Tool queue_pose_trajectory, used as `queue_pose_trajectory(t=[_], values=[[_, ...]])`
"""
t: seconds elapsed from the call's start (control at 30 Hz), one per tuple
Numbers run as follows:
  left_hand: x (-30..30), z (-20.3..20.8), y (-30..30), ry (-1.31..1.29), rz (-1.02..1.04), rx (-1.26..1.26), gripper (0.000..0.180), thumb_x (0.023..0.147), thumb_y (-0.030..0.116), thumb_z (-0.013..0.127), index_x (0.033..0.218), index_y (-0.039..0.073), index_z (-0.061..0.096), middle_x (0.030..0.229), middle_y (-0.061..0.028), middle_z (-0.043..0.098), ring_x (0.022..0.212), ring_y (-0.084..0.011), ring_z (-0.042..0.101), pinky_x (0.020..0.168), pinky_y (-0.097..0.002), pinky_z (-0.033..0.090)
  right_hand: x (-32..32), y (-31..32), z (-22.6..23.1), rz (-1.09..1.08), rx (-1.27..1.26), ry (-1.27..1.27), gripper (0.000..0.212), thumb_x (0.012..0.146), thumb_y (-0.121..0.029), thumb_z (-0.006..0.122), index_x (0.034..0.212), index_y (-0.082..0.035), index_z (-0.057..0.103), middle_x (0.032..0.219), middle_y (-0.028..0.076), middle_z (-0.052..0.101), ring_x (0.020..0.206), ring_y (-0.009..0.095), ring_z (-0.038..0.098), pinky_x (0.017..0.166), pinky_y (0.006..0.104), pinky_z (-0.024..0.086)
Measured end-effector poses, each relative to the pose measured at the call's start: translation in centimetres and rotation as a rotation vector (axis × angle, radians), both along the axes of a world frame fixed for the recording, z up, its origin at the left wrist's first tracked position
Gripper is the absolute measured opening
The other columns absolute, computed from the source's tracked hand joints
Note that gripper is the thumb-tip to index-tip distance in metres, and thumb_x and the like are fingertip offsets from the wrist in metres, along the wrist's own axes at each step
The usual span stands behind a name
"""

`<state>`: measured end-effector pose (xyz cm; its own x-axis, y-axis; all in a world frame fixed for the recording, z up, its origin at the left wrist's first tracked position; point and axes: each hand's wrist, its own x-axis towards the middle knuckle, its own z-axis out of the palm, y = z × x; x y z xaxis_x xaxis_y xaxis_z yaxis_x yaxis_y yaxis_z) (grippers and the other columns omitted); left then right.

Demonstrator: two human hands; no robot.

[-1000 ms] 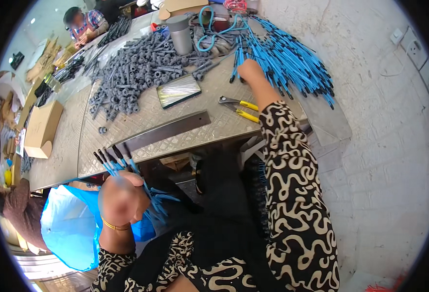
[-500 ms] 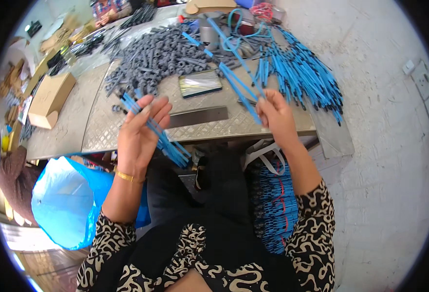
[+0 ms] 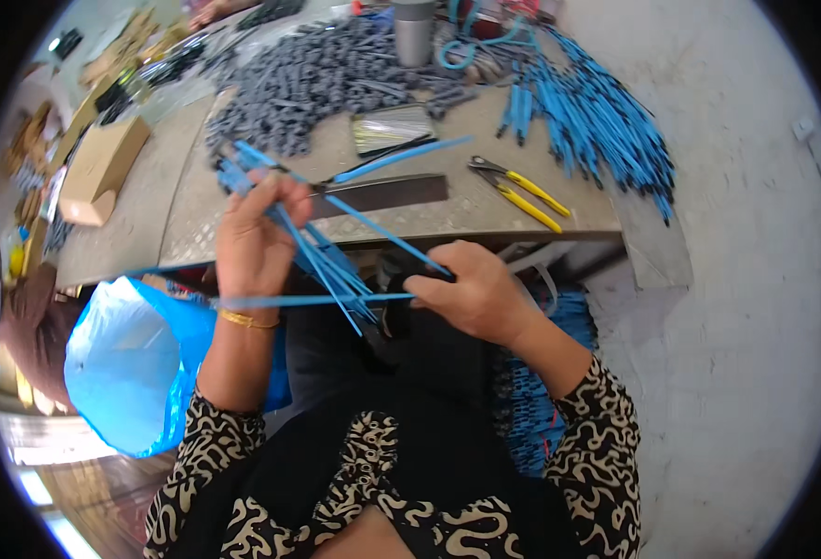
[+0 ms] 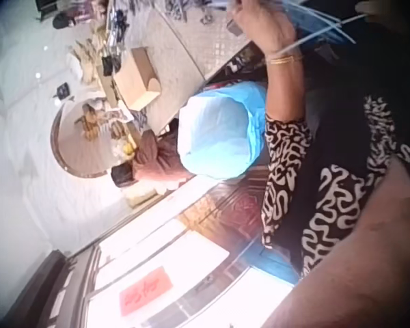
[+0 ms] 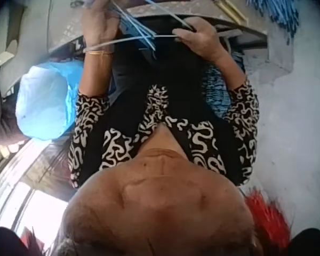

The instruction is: The person assembles blue electronic wire leads into bundles using pliers and red ties.

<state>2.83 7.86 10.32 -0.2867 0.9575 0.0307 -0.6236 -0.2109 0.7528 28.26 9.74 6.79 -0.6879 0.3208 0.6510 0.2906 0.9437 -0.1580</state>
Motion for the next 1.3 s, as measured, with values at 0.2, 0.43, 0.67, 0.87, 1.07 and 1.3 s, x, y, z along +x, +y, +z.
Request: queue_pose_trajectory(t=[0.2, 0.43, 0.67, 0.87, 1.07, 1.3], values=[[3.3, 0.5, 2.1, -0.157, 0.188, 0.017, 0.009, 0.088, 0.011, 0.055, 0.096, 0.010, 0.050, 0.087, -0.0103, 0.061, 0.077, -0.0217, 0.060, 0.071, -0.0373, 0.051, 1.0, 0.9, -0.5, 0.117, -0.396, 0.261, 0.028, 0.078, -0.003, 0.062, 0.105, -0.008, 0.058, 0.088, 0.009, 0.055, 0.069, 0.021, 0.054, 0.059, 0.0297, 0.044], [2.7, 0.9, 0.6, -0.289, -0.346, 0.350, 0.012, 0.091, 0.017, 0.051, 0.100, 0.009, 0.049, 0.082, -0.0101, 0.061, 0.061, -0.0122, 0.053, 0.053, -0.0262, 0.040, 2.3, 2.7, 1.8, 0.014, -1.423, 0.286, 0.031, 0.090, -0.019, 0.051, 0.118, -0.005, 0.051, 0.083, 0.007, 0.059, 0.066, 0.012, 0.054, 0.057, 0.0258, 0.044], [4.2, 3.8, -2.4, -0.065, -0.464, 0.242, 0.016, 0.090, 0.013, 0.050, 0.102, 0.004, 0.052, 0.074, -0.0168, 0.062, 0.046, -0.0091, 0.044, 0.044, -0.0237, 0.032, 7.5, 26.1, -0.8, -1.039, -0.506, -0.125, 0.032, 0.084, -0.025, 0.047, 0.096, 0.000, 0.061, 0.087, 0.018, 0.064, 0.082, 0.036, 0.060, 0.073, 0.0442, 0.047], [1.7, 2.9, -4.4, 0.051, -0.753, 0.191, 0.024, 0.089, 0.009, 0.049, 0.110, -0.001, 0.054, 0.087, -0.0269, 0.062, 0.059, -0.0215, 0.059, 0.054, -0.0301, 0.045, 8.7, 28.4, -1.4, -1.121, -0.670, -0.210, 0.036, 0.080, -0.030, 0.052, 0.091, 0.004, 0.062, 0.092, 0.023, 0.063, 0.089, 0.038, 0.060, 0.078, 0.0448, 0.047], [1.9, 3.4, -4.8, 0.099, -0.570, -0.038, 0.033, 0.089, 0.008, 0.048, 0.120, -0.001, 0.049, 0.112, -0.0234, 0.056, 0.099, -0.0294, 0.058, 0.085, -0.0371, 0.045, 6.9, 25.5, -0.7, -1.140, -0.578, -0.282, 0.038, 0.080, -0.028, 0.050, 0.101, 0.003, 0.059, 0.100, 0.023, 0.061, 0.090, 0.039, 0.059, 0.078, 0.0458, 0.047], [0.1, 2.1, -5.0, 0.098, -0.514, -0.068, 0.038, 0.090, 0.008, 0.047, 0.126, -0.001, 0.044, 0.120, -0.0200, 0.053, 0.110, -0.0286, 0.053, 0.095, -0.0377, 0.041, 4.1, 23.6, -0.4, -1.156, -0.532, -0.580, 0.038, 0.084, -0.025, 0.048, 0.113, -0.001, 0.052, 0.106, 0.021, 0.060, 0.097, 0.036, 0.059, 0.081, 0.0458, 0.047]])
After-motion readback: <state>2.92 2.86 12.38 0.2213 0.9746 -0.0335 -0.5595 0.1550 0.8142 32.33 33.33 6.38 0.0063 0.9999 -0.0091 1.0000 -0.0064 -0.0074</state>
